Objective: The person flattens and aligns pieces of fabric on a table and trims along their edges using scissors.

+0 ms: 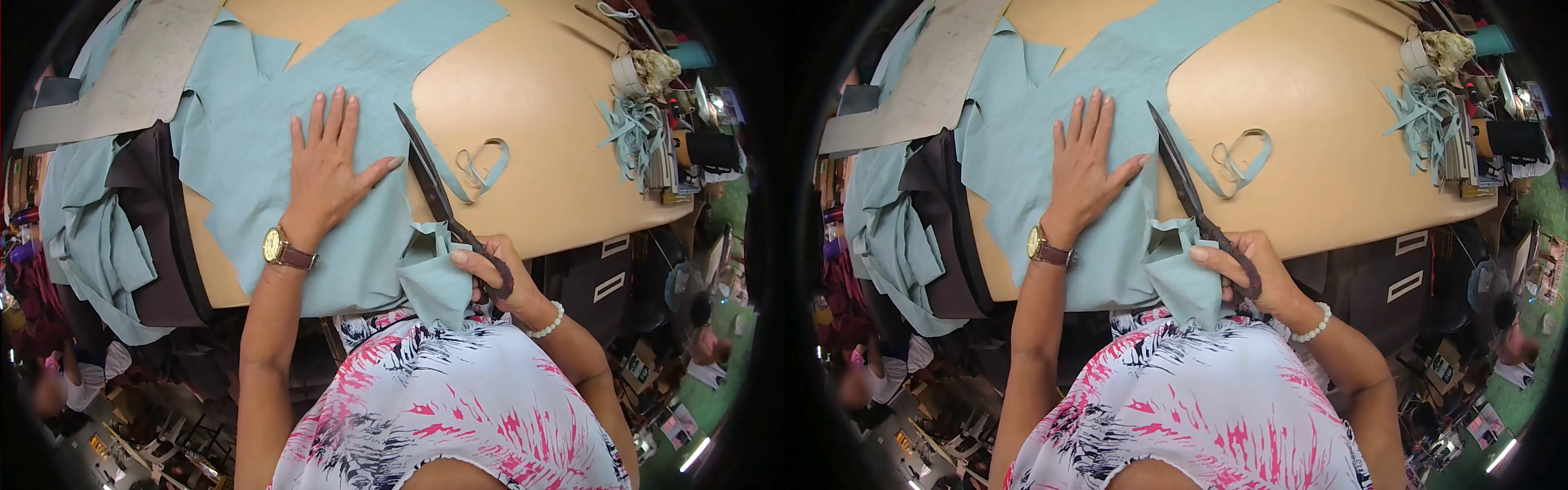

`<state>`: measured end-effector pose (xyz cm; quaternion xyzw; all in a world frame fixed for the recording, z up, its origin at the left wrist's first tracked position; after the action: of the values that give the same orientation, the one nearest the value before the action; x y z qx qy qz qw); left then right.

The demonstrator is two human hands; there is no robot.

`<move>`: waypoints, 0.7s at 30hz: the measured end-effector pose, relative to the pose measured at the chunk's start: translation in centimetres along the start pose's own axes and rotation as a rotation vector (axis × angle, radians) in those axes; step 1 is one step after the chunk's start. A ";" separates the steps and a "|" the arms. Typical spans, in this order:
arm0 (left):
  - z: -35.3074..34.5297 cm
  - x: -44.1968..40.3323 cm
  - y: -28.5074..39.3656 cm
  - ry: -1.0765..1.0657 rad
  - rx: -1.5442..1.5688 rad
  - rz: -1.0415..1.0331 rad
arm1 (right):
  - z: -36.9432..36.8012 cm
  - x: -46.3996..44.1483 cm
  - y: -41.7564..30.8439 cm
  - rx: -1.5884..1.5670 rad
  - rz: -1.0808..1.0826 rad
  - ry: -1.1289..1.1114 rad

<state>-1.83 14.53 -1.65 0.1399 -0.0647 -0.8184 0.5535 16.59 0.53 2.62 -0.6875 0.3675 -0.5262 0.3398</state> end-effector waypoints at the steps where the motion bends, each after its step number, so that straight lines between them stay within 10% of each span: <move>1: -0.1 0.2 0.2 0.005 0.003 0.013 | -0.1 0.1 0.0 -0.001 0.001 0.009; 21: -0.9 0.9 1.2 0.048 -0.006 0.097 | -1.2 0.5 0.2 -0.002 -0.052 0.052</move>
<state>-0.80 13.27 -2.35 0.1542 -0.0556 -0.7873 0.5943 15.52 -0.09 2.90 -0.6834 0.3587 -0.5520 0.3156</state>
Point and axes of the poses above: each hand's wrist, its own x-axis away from the middle knuckle, its own z-axis out of the back of the hand, y = z × x, the point moved 2 cm from there along -x, towards the middle knuckle, and after that the axes turned 11 degrees about z, right-handed, at the moved point
